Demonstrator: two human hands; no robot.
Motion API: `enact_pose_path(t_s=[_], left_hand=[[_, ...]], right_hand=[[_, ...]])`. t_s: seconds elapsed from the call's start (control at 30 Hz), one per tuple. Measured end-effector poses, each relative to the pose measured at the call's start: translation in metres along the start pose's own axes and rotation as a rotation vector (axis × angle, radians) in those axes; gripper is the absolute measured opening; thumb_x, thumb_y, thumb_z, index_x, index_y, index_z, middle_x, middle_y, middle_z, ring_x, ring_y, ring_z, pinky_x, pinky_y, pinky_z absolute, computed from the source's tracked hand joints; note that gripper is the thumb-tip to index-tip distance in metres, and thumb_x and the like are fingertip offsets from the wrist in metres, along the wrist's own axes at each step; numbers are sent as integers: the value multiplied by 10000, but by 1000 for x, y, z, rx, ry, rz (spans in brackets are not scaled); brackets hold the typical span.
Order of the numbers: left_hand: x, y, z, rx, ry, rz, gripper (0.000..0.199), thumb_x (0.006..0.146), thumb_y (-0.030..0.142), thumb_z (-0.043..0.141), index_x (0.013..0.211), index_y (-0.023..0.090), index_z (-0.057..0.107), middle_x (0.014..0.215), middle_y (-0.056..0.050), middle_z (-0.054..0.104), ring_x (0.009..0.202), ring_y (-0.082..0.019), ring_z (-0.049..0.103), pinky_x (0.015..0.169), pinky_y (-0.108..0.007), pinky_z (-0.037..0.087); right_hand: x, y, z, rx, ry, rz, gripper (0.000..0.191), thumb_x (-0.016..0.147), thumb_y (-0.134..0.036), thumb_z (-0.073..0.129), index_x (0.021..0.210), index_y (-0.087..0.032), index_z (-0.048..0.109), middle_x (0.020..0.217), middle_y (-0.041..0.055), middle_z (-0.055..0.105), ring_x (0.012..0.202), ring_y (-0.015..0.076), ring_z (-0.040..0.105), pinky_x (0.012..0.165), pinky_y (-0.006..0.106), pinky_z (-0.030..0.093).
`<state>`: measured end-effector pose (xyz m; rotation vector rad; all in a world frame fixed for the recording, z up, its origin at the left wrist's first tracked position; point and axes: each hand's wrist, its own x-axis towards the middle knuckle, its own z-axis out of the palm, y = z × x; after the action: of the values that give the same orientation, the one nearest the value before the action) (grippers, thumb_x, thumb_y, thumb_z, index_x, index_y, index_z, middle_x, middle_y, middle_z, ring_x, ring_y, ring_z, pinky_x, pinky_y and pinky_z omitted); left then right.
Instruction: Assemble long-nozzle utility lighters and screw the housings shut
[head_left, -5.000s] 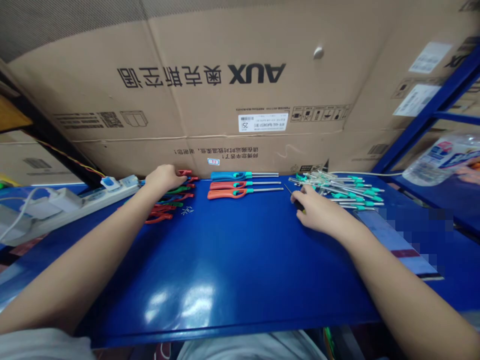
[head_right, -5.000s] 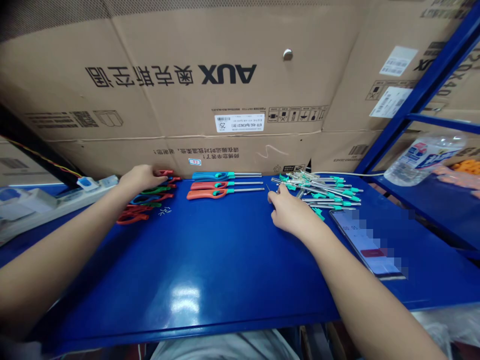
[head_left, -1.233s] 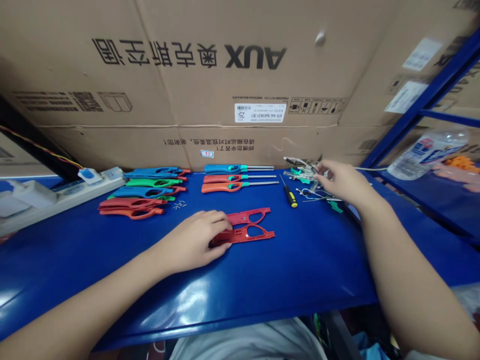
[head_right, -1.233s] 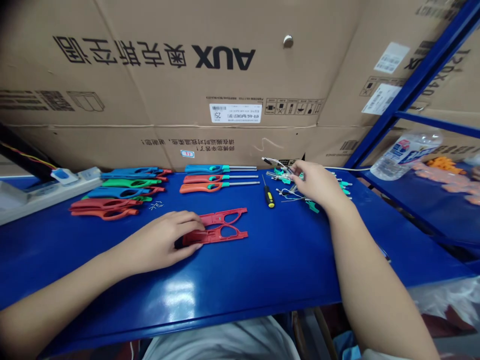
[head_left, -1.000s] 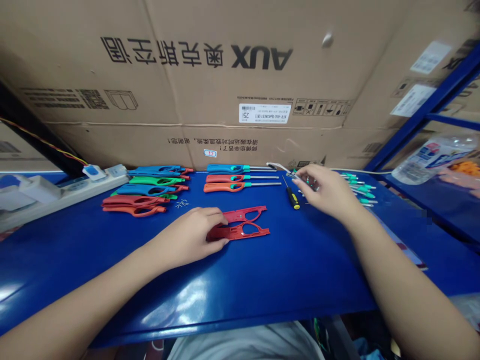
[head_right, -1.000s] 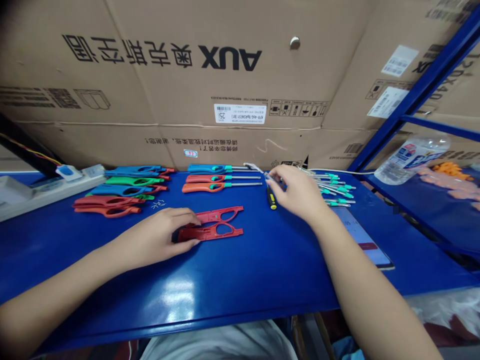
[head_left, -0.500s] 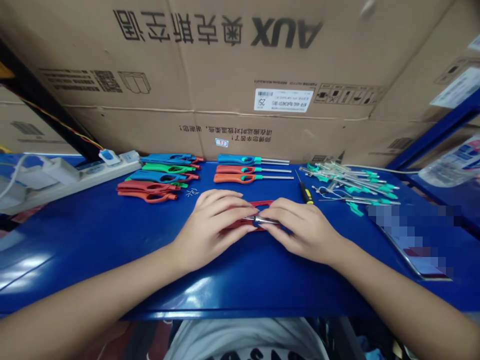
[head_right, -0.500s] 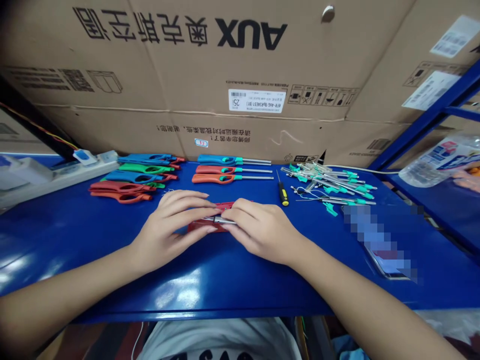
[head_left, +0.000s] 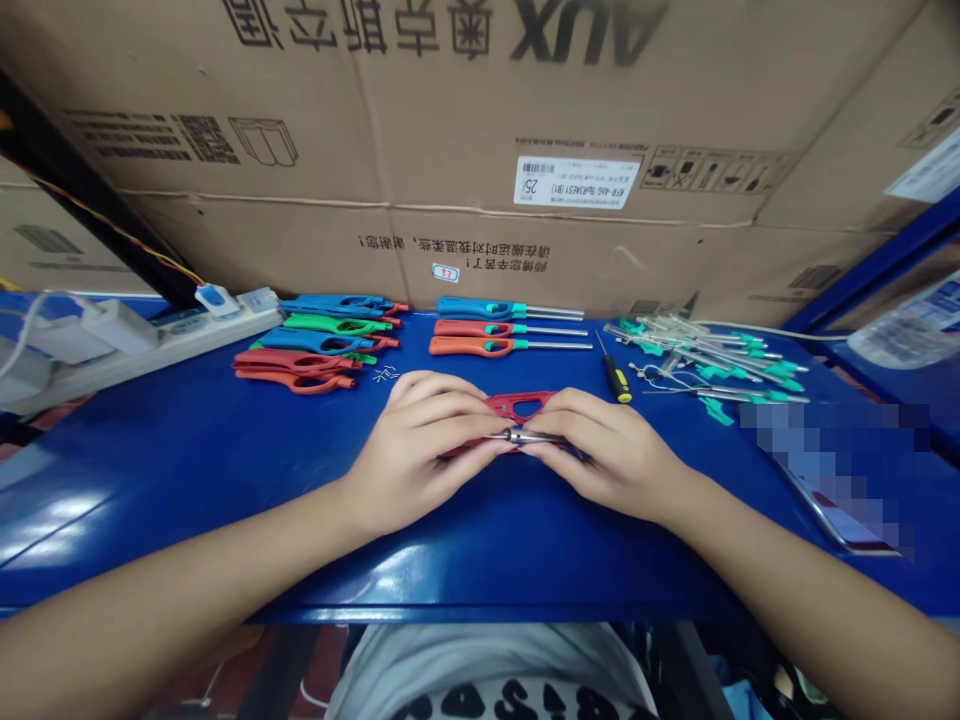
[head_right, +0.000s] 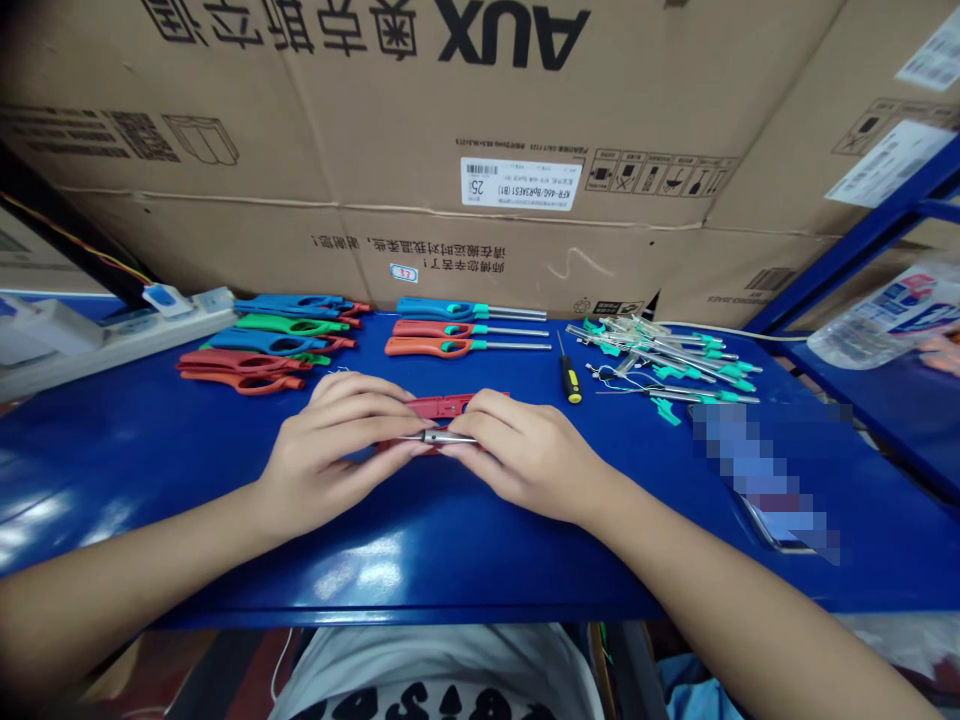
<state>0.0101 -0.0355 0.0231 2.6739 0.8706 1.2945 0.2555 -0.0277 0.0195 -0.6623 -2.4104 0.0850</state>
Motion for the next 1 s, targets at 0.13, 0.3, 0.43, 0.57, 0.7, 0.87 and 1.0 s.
enact_pose_path(t_s=[0.13,0.3,0.43,0.57,0.7,0.87,1.0], left_hand=[[-1,-2,1,-19,33,34,132,898,218,738,1029,223,727,943,-17,773,949,-187,682,891,-368,458],[-1,-2,1,-30,26,32,136,897,210,739,1033,222,729,933,-14,770,936,-181,673,882,-368,456],[0,-1,0,-36,24,40,128,893,190,743,1017,222,733,912,-4,770,917,-173,665,870,-365,453],[-1,-2,1,-21,28,43,110,897,200,741,1002,232,737,899,4,773,899,-170,665,855,-365,447],[0,-2,1,-21,32,51,104,886,180,750,981,220,738,878,6,772,883,-169,671,845,-366,442],[0,-2,0,-14,30,47,81,898,185,734,963,232,739,865,13,775,877,-165,686,841,-364,438],[-1,-3,-1,-9,29,43,72,900,198,732,956,242,743,874,14,781,894,-172,698,854,-375,432]], right_hand=[[0,2,2,-23,34,-49,121,991,-232,584,1076,-167,641,970,77,709,867,163,684,714,267,561],[0,2,2,-48,38,-66,126,983,-223,595,1079,-158,643,975,80,714,872,168,690,717,263,563],[0,2,2,-80,18,-71,147,1001,-222,552,1085,-140,641,966,90,714,845,171,685,691,268,558],[1,2,2,-88,3,-64,165,1015,-226,518,1062,-127,642,938,92,707,796,166,675,647,261,545],[1,3,2,-93,-1,-58,160,1010,-232,531,1050,-131,648,934,89,709,800,163,672,655,256,536],[1,3,-1,-114,27,-64,138,989,-236,581,1031,-135,665,926,76,710,786,151,666,633,245,507],[2,3,-3,-120,50,-90,126,976,-224,603,1026,-129,668,924,75,716,799,146,668,622,238,489]])
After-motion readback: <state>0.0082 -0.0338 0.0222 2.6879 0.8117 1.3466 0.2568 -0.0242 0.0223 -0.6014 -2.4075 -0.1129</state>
